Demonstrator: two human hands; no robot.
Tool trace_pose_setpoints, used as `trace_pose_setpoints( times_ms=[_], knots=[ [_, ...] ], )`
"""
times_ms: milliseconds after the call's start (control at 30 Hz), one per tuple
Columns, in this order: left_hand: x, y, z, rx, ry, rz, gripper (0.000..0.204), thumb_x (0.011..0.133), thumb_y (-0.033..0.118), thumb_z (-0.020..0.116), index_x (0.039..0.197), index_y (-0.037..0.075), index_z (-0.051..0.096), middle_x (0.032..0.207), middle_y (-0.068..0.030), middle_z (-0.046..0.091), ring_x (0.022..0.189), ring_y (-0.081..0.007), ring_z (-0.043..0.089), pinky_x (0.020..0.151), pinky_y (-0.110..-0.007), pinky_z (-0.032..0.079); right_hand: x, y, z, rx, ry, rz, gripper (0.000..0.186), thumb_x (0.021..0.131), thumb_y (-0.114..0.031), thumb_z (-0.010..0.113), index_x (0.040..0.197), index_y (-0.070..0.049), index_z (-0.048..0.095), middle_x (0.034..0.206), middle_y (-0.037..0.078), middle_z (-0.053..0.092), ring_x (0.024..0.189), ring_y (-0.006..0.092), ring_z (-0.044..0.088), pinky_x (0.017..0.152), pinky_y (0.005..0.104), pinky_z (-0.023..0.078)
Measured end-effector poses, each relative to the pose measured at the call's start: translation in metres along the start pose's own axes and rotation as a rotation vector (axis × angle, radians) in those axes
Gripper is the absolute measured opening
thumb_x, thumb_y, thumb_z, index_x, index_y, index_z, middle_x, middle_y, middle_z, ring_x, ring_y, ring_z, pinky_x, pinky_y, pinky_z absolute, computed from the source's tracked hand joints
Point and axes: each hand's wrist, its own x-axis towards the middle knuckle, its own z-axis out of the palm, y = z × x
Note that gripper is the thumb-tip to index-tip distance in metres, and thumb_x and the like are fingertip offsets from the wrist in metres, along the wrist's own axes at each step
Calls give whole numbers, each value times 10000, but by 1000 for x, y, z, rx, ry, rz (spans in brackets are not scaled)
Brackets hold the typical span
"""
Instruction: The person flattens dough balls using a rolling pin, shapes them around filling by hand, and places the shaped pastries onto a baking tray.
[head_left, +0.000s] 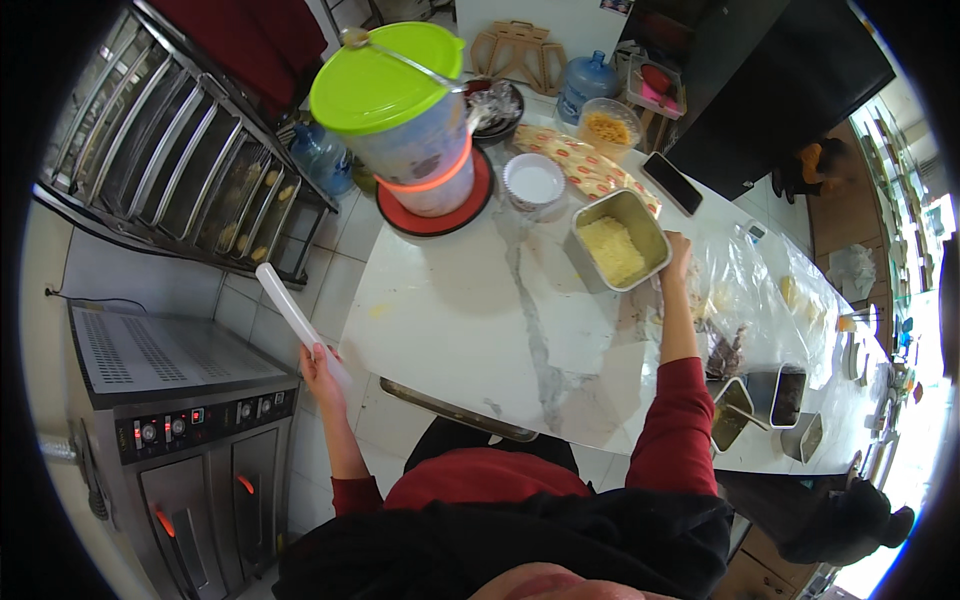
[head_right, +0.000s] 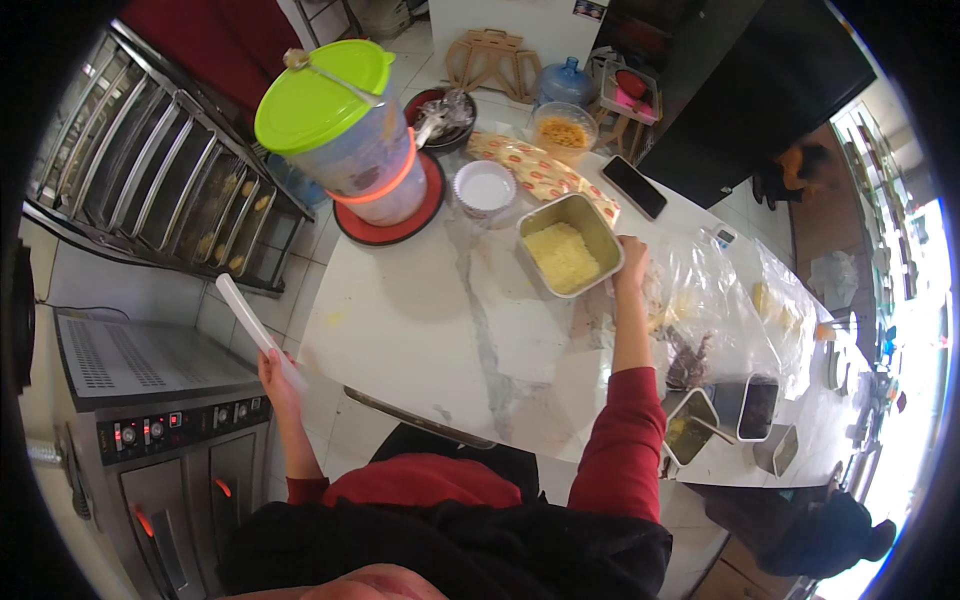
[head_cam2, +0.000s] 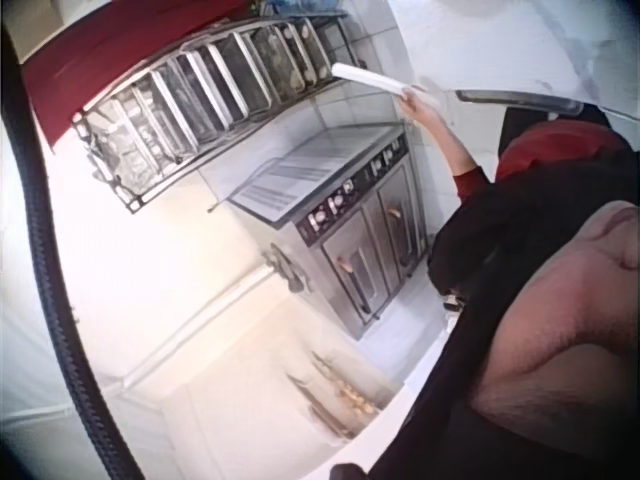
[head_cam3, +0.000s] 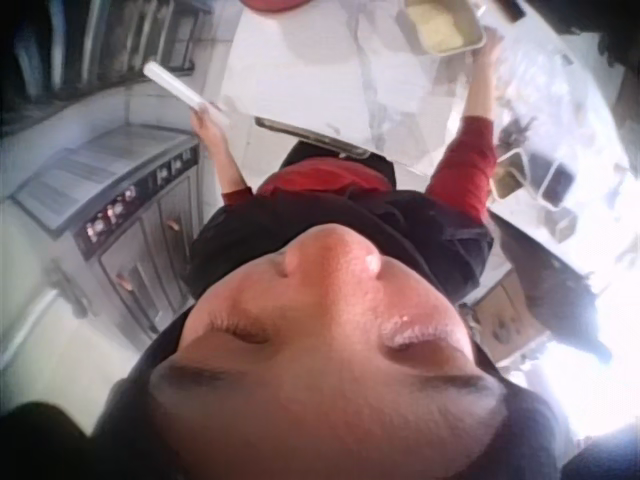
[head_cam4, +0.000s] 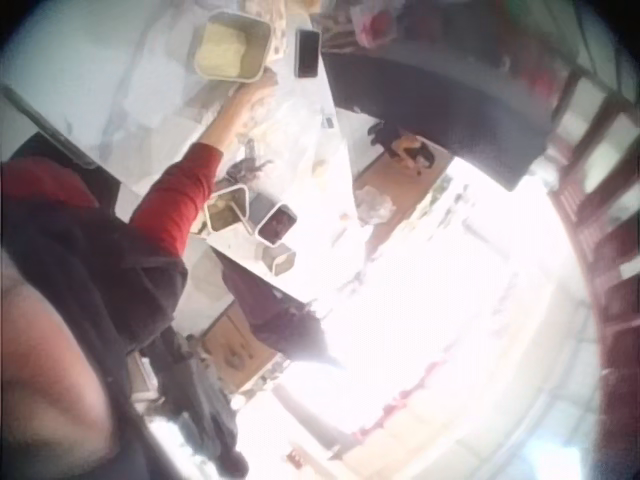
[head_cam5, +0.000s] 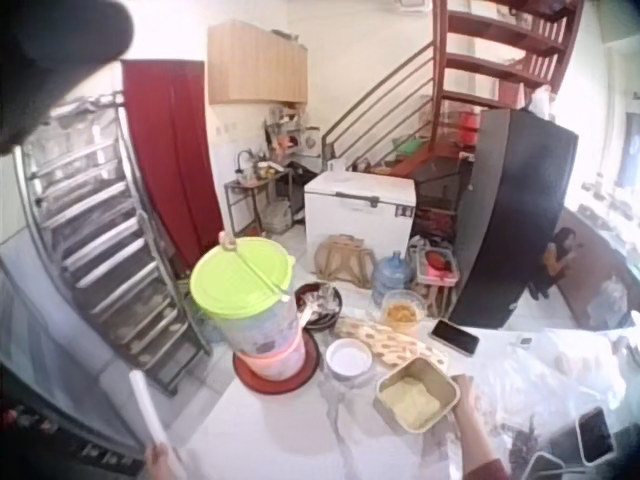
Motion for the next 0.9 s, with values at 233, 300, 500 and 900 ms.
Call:
trace_pose_setpoints(
  times_ms=[233,300,500,900],
  knots=[
    [48,2,-28,-12,-43,-21,338,898,270,496,1144,41,467,790,-23,482,707,-95,464,615,-233,392,34,22,18,-149,-177,-58,212,720,-226,553,748,-46,661,725,187,606,707,353,607,642,390,484],
    [52,0,-30,-29,-47,-35,341,894,283,502,1128,37,470,793,-22,477,710,-98,463,611,-237,391,39,32,25,-73,-161,-9,217,719,-229,554,738,-40,659,715,201,599,706,359,605,642,401,481],
    [63,-7,-35,-38,-59,-69,347,885,301,518,1105,36,476,789,-13,472,708,-88,467,602,-235,398,36,50,7,27,-33,23,227,733,-252,616,802,-44,675,682,158,632,635,252,640,582,349,474],
    [56,-2,-20,-103,-7,-59,366,897,258,496,1182,33,456,741,3,467,703,-84,465,615,-229,384,-233,-175,47,344,-96,-411,260,686,46,574,933,-18,623,952,88,629,957,252,563,853,366,418]
  ],
)
